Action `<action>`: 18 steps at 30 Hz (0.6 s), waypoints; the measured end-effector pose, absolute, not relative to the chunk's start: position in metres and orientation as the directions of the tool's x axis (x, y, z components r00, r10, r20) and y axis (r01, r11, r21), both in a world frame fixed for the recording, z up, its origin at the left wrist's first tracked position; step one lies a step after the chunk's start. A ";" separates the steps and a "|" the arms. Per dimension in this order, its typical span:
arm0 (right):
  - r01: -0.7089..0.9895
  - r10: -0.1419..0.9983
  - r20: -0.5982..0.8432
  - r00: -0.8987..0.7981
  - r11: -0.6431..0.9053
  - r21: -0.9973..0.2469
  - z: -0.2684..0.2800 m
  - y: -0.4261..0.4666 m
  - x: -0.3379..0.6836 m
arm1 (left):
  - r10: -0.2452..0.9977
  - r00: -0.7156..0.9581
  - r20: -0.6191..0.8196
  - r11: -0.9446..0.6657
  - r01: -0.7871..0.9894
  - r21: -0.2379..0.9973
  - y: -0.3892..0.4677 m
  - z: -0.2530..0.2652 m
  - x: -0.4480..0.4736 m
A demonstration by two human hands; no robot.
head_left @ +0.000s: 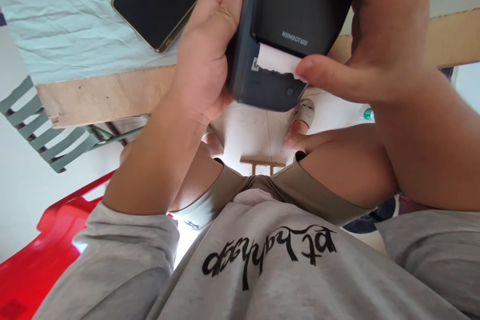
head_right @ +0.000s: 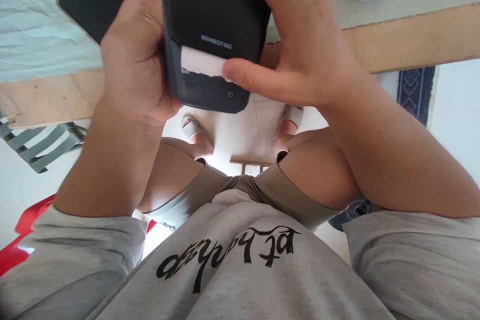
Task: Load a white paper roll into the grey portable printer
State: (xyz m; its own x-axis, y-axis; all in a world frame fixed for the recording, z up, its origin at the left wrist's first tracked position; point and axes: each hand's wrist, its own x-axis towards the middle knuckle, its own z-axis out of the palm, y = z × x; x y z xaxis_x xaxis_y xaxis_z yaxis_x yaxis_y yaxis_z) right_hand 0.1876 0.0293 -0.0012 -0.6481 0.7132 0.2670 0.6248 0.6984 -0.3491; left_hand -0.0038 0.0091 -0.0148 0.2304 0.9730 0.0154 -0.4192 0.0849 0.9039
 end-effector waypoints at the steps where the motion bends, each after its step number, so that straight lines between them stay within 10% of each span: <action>1: 0.624 0.685 0.283 -0.671 0.728 -0.283 0.000 0.029 0.189 | 0.972 0.235 0.007 0.100 -0.442 0.891 0.009 -0.014 -0.003; 18: 0.741 0.887 0.268 -0.376 0.462 -0.487 -0.001 0.029 0.203 | 0.976 0.218 -0.026 0.137 -0.512 0.848 0.005 -0.009 0.007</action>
